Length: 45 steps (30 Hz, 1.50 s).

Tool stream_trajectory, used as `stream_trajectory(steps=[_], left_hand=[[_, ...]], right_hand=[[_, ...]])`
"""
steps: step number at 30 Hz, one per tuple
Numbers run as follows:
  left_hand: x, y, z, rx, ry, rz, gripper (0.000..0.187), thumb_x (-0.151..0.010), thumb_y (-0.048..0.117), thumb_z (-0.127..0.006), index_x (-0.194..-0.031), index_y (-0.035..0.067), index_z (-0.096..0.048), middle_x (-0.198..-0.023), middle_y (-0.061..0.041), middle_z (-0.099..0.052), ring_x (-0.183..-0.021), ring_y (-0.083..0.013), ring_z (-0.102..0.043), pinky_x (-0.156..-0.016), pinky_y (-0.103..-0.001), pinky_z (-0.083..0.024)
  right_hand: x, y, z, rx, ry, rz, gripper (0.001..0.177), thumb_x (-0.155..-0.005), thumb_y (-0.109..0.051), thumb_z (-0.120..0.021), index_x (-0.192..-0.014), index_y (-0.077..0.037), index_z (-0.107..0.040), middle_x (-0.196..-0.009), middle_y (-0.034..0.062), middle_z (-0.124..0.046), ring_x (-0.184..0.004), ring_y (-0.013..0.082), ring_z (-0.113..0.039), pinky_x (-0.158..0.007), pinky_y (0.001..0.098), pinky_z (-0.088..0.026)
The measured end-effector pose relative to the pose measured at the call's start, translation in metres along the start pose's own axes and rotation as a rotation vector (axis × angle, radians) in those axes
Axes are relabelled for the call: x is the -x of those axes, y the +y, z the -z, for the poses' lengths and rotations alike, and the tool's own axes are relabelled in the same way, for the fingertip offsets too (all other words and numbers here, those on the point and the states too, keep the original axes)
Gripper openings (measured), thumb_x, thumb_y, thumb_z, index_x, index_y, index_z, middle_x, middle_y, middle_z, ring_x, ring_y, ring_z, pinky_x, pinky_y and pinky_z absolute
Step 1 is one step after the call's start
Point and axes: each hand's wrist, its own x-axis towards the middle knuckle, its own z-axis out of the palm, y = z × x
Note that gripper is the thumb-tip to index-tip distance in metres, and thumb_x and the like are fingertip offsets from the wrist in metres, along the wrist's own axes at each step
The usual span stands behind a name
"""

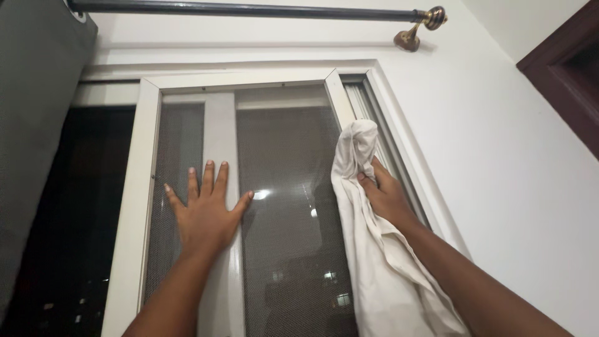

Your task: The person wipes the white frame and screen of a sliding window using a white cloth. They clean the top, sides, and bottom edges of the frame and the mesh screen, moving the cloth back and forth across the surfaces.

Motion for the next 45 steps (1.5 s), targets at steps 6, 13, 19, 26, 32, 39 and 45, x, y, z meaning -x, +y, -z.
stream_trajectory(steps=[6, 13, 19, 26, 32, 39, 45], left_hand=[[-0.008, -0.044, -0.016, 0.012, 0.084, -0.028, 0.092, -0.084, 0.085, -0.024, -0.160, 0.036, -0.010, -0.168, 0.003, -0.009, -0.154, -0.0265, -0.004, -0.117, -0.066, 0.005], [-0.013, -0.140, 0.000, 0.043, 0.051, 0.002, 0.092, -0.086, 0.082, -0.030, -0.161, 0.034, -0.009, -0.170, 0.002, -0.010, -0.156, -0.0270, -0.005, -0.123, -0.057, 0.000], [-0.019, -0.104, 0.002, 0.175, 0.110, 0.011, 0.081, -0.100, 0.060, -0.042, -0.162, 0.012, -0.020, -0.170, -0.015, -0.013, -0.157, -0.0336, -0.009, -0.123, -0.052, -0.005], [-0.021, 0.005, 0.023, 0.321, -0.099, -0.027, 0.073, -0.099, 0.058, -0.035, -0.162, 0.025, -0.017, -0.171, -0.004, -0.006, -0.157, -0.0278, -0.001, -0.125, -0.051, 0.001], [-0.023, -0.010, 0.000, 0.161, 0.056, 0.027, 0.075, -0.099, 0.059, -0.029, -0.162, 0.023, -0.009, -0.170, -0.004, -0.003, -0.155, -0.0277, -0.001, -0.123, -0.052, 0.003], [-0.020, -0.140, -0.008, 0.105, 0.282, 0.070, 0.069, -0.103, 0.049, -0.033, -0.162, 0.016, -0.023, -0.167, -0.012, -0.021, -0.154, -0.0340, -0.016, -0.124, -0.046, -0.012], [0.010, -0.164, -0.030, 0.129, 0.340, -0.100, 0.065, -0.102, 0.039, -0.046, -0.157, 0.006, -0.037, -0.163, -0.023, -0.034, -0.152, -0.0376, -0.028, -0.123, -0.047, -0.021]], right_hand=[[-0.005, 0.026, -0.023, -0.386, 0.014, -0.333, 0.032, -0.101, -0.019, -0.063, -0.125, 0.001, -0.071, -0.109, 0.0081, -0.077, -0.096, 0.0136, -0.068, -0.085, 0.0318, -0.053], [0.001, -0.053, -0.113, -0.196, 0.110, -0.150, 0.035, -0.097, -0.010, -0.065, -0.131, -0.003, -0.068, -0.117, 0.0071, -0.074, -0.105, 0.0100, -0.067, -0.089, 0.0277, -0.050], [0.000, -0.087, -0.126, -0.600, 0.076, -0.403, 0.031, -0.096, -0.009, -0.060, -0.125, -0.005, -0.072, -0.107, 0.0056, -0.077, -0.091, 0.0096, -0.069, -0.080, 0.0272, -0.054], [-0.004, -0.060, -0.132, -0.563, 0.114, -0.288, 0.026, -0.097, -0.007, -0.062, -0.120, 0.000, -0.074, -0.105, 0.0049, -0.077, -0.093, 0.0100, -0.068, -0.081, 0.0253, -0.052], [-0.001, -0.045, -0.164, -0.507, 0.140, -0.179, 0.029, -0.097, -0.004, -0.060, -0.121, -0.001, -0.074, -0.110, 0.0094, -0.079, -0.099, 0.0138, -0.070, -0.087, 0.0278, -0.054], [0.017, -0.152, -0.280, -0.160, 0.089, -0.022, 0.040, -0.093, 0.000, -0.056, -0.133, 0.000, -0.060, -0.162, 0.0271, -0.036, -0.150, 0.0370, -0.032, -0.120, 0.0444, -0.028], [0.018, -0.187, -0.265, -0.307, 0.088, 0.023, 0.050, -0.094, 0.001, -0.044, -0.143, 0.007, -0.050, -0.158, 0.0260, -0.042, -0.155, 0.0382, -0.026, -0.126, 0.0490, -0.019]])
